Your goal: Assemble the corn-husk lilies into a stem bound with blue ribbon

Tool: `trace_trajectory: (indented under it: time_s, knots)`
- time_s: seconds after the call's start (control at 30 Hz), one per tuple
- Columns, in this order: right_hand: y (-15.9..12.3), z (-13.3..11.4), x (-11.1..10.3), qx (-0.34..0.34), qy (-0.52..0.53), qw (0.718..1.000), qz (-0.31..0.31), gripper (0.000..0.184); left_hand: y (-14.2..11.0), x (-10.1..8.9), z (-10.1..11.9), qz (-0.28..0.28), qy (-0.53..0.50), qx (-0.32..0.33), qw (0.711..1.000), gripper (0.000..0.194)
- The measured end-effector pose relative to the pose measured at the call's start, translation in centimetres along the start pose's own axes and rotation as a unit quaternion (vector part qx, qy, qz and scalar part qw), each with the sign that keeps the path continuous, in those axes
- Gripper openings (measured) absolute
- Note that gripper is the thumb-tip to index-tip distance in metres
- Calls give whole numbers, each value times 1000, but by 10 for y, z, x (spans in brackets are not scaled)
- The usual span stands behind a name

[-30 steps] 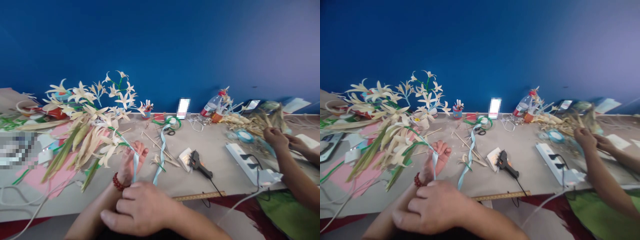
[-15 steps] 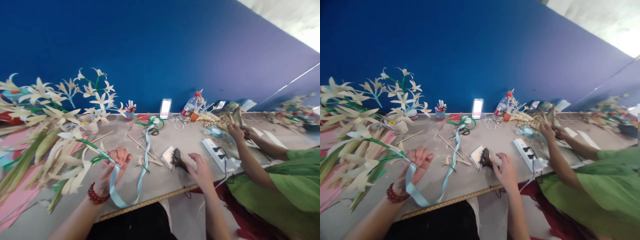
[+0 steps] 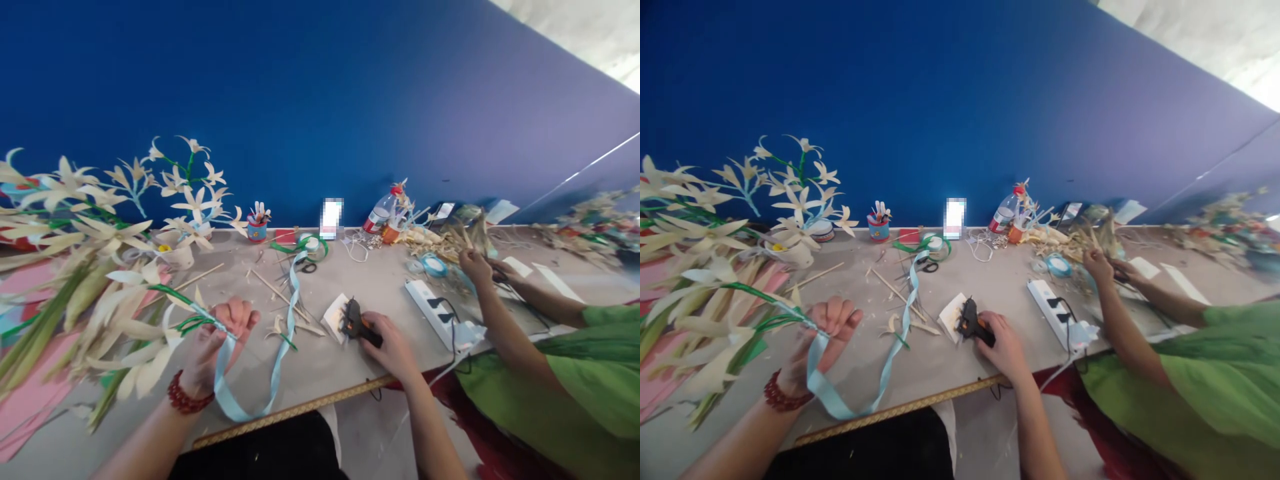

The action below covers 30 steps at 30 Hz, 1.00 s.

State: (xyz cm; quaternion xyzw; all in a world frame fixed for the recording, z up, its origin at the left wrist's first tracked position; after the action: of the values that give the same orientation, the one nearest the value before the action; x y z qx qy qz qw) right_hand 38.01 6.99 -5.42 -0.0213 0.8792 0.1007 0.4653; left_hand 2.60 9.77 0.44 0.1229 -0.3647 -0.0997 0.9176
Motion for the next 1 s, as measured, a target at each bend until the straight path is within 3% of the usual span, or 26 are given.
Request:
trace_trajectory:
  time_s: [0.2,0.3,0.4,0.63,0.83,1.0]
  knots:
    - [6,-6,0,15,-20,998,-53,42,0,0,1,9,12,-3,1000,27]
    - [8,-6,-1,-1,-15,999,-48,39,0,-2,1,25,17,-12,999,28]
    - [10,-1,0,-5,24,999,-25,38,0,-4,0,40,9,-22,999,28]
    - [12,8,10,41,126,990,-47,35,1,-7,-1,42,2,-21,999,25]
    - [15,22,4,117,314,942,-18,26,1,-5,0,34,12,-20,999,24]
    - [14,30,4,159,397,903,26,31,0,-9,-2,37,17,-25,999,27]
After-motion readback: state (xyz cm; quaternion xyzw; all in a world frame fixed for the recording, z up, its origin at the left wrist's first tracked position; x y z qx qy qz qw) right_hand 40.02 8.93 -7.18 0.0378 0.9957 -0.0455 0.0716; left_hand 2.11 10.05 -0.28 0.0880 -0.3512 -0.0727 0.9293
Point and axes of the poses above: each hand's wrist, its own y-axis towards the middle knuckle, its own x-axis out of the palm, z = x × y, the point moved 9 cm from there along y, towards the middle knuckle, and after that the axes turned 6 degrees about y, right-handed, at the moved point
